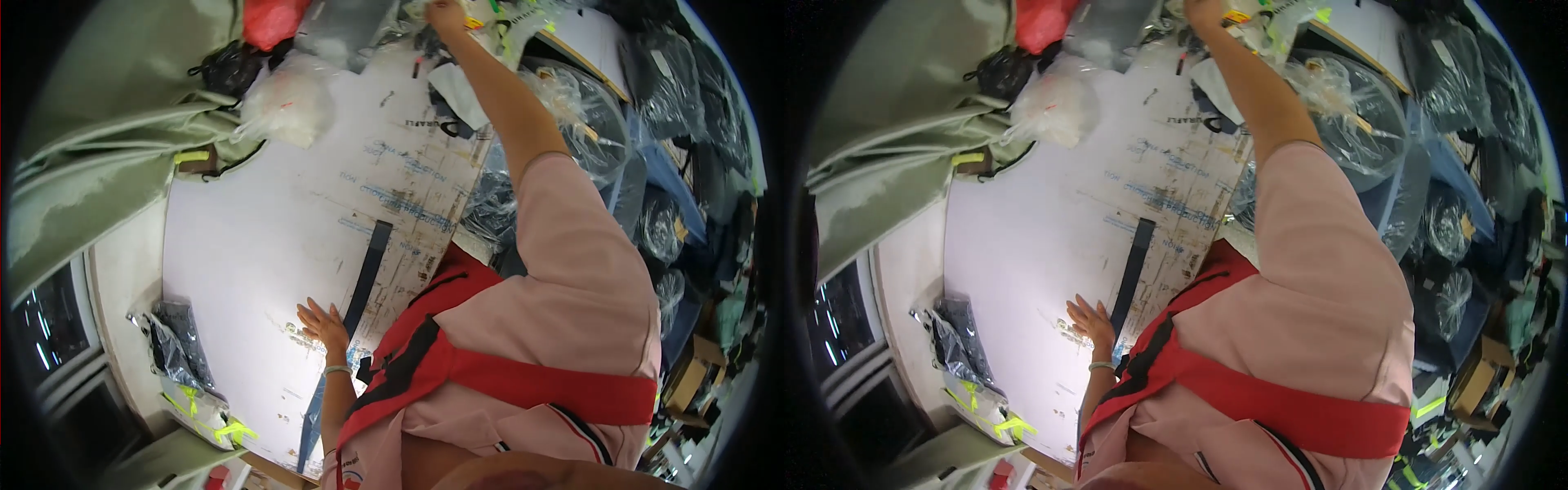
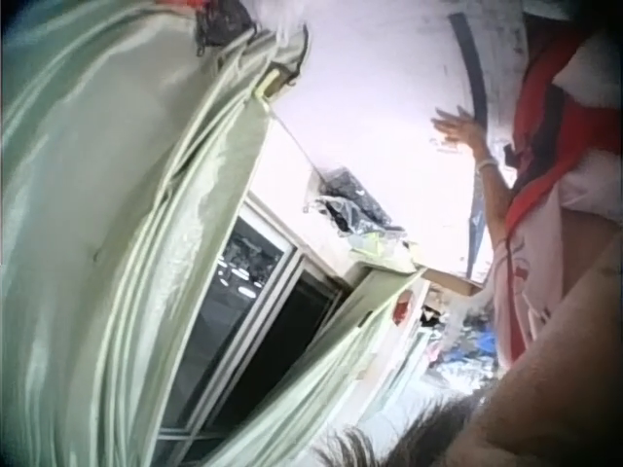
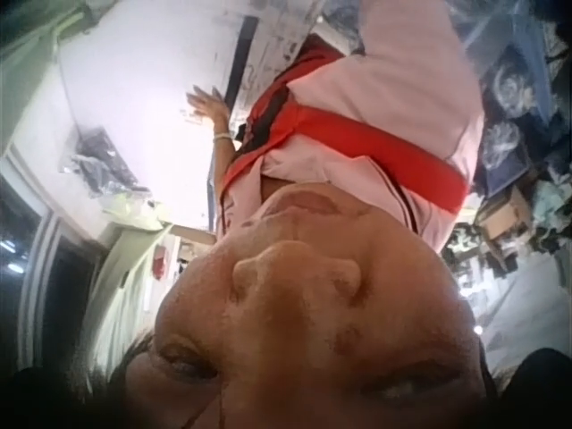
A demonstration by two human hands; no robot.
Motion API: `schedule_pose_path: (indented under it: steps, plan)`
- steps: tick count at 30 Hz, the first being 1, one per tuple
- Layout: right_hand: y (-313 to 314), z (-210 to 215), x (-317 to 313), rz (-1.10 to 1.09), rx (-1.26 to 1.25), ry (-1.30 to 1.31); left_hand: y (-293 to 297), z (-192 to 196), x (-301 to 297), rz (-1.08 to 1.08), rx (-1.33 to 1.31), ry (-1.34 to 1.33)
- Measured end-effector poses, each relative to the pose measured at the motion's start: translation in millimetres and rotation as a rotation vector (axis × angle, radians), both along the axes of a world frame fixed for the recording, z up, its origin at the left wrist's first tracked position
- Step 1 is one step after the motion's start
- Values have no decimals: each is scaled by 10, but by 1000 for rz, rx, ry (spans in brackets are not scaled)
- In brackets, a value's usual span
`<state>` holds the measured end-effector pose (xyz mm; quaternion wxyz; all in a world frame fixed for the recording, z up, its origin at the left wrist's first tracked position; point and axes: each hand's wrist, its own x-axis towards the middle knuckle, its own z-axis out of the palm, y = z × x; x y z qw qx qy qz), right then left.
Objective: Packaging and organizing small plastic buckles or components into plastic bags on a factory workbench.
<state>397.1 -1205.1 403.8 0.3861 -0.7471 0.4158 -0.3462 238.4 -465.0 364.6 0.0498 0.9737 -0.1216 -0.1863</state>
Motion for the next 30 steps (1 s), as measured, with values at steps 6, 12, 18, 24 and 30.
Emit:
schedule_pose_path:
  steps: [6, 12, 18, 24, 30]
  plan:
    - [1321, -126, 145, 141, -81, -142, 23, 20, -74, 40, 118, -31]
    - [3165, -177, -1456, 708, 279, 34, -33, -168, 40, -53, 88, -85]
    - [3548, -380, -2069, 842, 260, 111, 19, -192, 21, -65, 75, -140]
    - [3459, -588, -1967, 873, 40, 126, 14, -175, 1, -63, 86, -160]
    - [3501, -729, -1889, 945, -267, 75, 12, -187, -9, -90, 55, -253]
